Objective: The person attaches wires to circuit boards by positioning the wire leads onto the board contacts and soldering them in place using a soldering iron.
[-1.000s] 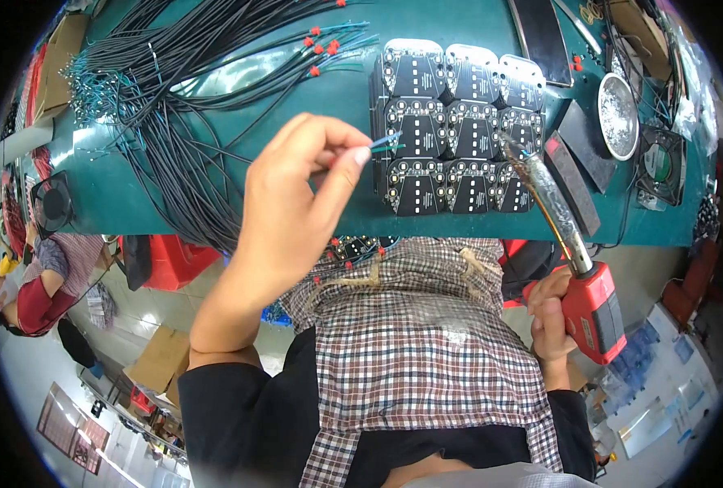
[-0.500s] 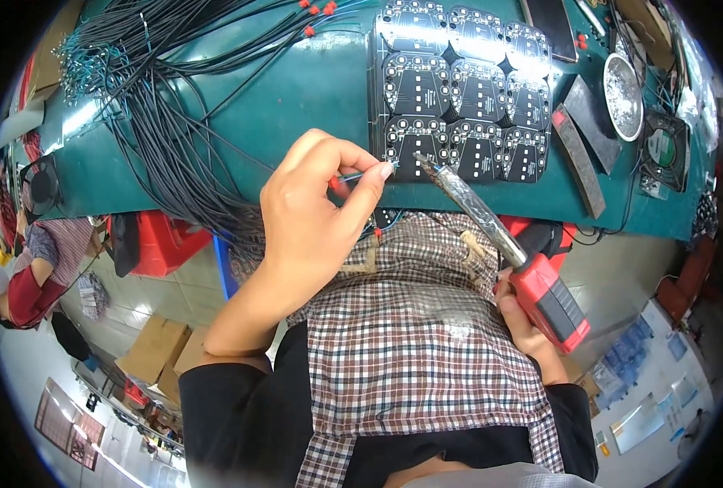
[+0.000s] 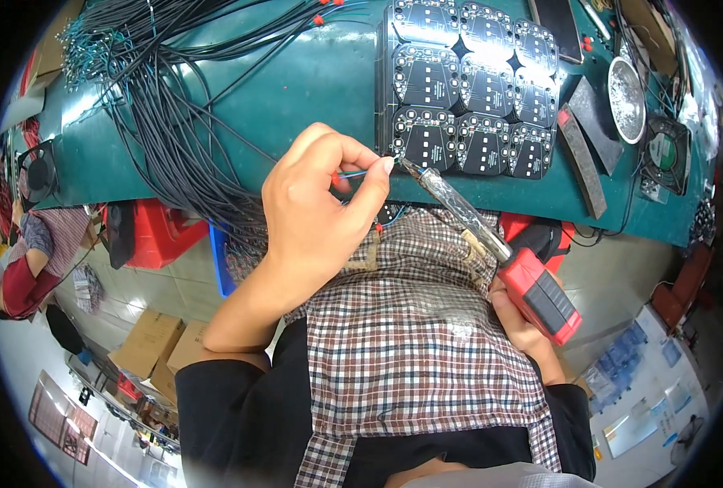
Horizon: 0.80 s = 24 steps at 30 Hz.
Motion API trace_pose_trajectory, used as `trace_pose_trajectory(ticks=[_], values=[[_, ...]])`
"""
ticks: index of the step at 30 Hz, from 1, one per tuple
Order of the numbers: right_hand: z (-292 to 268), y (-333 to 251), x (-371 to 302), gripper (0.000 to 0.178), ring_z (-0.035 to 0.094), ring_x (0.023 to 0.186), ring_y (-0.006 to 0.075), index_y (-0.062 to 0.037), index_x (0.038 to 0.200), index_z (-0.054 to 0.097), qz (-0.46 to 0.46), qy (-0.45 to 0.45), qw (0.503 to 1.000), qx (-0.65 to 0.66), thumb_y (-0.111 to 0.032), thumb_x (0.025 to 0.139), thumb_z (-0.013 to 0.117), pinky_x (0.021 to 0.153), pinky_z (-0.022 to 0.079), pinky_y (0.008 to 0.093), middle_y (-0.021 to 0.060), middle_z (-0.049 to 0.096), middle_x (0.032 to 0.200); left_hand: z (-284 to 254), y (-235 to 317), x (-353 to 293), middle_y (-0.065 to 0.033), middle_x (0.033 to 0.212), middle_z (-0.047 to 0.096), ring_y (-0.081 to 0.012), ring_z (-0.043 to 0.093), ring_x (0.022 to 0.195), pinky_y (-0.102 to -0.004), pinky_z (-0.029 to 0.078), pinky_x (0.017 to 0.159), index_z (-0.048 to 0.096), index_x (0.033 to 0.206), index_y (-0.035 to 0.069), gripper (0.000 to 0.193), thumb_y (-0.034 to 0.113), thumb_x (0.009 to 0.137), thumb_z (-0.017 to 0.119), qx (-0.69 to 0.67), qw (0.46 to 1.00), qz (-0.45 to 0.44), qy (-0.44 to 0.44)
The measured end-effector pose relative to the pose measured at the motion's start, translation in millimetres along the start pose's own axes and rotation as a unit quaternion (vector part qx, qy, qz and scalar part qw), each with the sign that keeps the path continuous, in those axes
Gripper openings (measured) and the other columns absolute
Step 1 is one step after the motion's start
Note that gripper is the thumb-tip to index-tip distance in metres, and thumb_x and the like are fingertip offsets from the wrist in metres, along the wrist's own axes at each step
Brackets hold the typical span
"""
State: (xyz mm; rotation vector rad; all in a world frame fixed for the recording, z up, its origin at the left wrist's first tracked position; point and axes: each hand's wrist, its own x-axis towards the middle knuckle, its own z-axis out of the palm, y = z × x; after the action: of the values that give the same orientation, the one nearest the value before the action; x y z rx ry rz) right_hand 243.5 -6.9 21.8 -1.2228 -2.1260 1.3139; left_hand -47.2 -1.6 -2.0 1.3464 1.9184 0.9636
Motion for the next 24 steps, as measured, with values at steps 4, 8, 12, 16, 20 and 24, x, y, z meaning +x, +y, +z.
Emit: trace_pose_trajectory(ticks=[4, 8, 12, 16, 20, 24], values=[[1.7, 1.7, -1.2, 0.026, 0.07, 0.075, 0.0335, -0.0005, 0.09, 0.07, -0.005, 0.008, 1.0, -0.004, -0.001, 0.067, 0.081, 0.072, 0.059, 0.0398, 0.0134, 0.068, 0.084, 0.9, -0.4, 0.8, -0.0044, 0.079, 0.064, -0.0172, 0.064, 0.064, -0.0299, 0.049, 0.055, 0.067, 0.08, 0.006, 0.014, 0.011, 0.083, 0.08, 0.013, 1.0, 0.016, 0.005], [1.3, 3.2, -3.9, 0.027, 0.071, 0.077, 0.034, -0.0001, 0.092, 0.07, 0.031, 0.0, 0.999, 0.015, -0.001, 0.066, 0.081, 0.073, 0.059, 0.0402, 0.014, 0.068, 0.086, 3.3, -2.3, 0.6, -0.0043, 0.079, 0.063, -0.0173, 0.064, 0.064, -0.03, 0.049, 0.054, 0.067, 0.079, 0.006, 0.014, 0.01, 0.082, 0.08, 0.016, 0.999, 0.029, 0.015], [4.6, 12.1, -20.2, 0.029, 0.072, 0.081, 0.0354, 0.0003, 0.094, 0.07, 0.084, 0.016, 0.995, 0.043, -0.003, 0.067, 0.08, 0.076, 0.059, 0.0408, 0.0161, 0.07, 0.09, 3.3, -0.5, 0.8, -0.0042, 0.079, 0.063, -0.0174, 0.064, 0.064, -0.0299, 0.049, 0.053, 0.066, 0.078, 0.007, 0.015, 0.009, 0.082, 0.08, 0.019, 0.999, 0.035, 0.021], [2.0, 10.5, -23.0, 0.029, 0.072, 0.083, 0.0361, 0.0004, 0.095, 0.07, 0.112, 0.005, 0.993, 0.044, -0.005, 0.068, 0.08, 0.078, 0.059, 0.0409, 0.0174, 0.071, 0.091, 2.6, 0.7, 1.2, -0.0045, 0.079, 0.064, -0.0176, 0.065, 0.065, -0.0298, 0.051, 0.053, 0.065, 0.078, 0.006, 0.015, 0.008, 0.082, 0.08, 0.018, 0.999, 0.04, 0.021], [5.9, 6.1, -18.2, 0.028, 0.071, 0.08, 0.0353, 0.0004, 0.094, 0.07, 0.107, 0.034, 0.993, 0.048, -0.006, 0.068, 0.08, 0.076, 0.059, 0.0405, 0.0172, 0.07, 0.089, 1.8, 3.3, 2.8, -0.0049, 0.079, 0.064, -0.0179, 0.066, 0.066, -0.03, 0.054, 0.056, 0.065, 0.079, 0.006, 0.015, 0.008, 0.082, 0.079, 0.01, 0.999, 0.036, 0.018], [4.6, 10.1, -16.8, 0.027, 0.069, 0.076, 0.0345, 0.0001, 0.092, 0.069, 0.092, 0.003, 0.995, 0.036, -0.006, 0.068, 0.081, 0.073, 0.058, 0.0401, 0.016, 0.068, 0.086, 1.7, 2.2, 4.2, -0.0053, 0.08, 0.064, -0.0181, 0.067, 0.067, -0.0302, 0.056, 0.059, 0.065, 0.079, 0.005, 0.014, 0.007, 0.083, 0.078, -0.006, 0.999, 0.036, 0.015]])
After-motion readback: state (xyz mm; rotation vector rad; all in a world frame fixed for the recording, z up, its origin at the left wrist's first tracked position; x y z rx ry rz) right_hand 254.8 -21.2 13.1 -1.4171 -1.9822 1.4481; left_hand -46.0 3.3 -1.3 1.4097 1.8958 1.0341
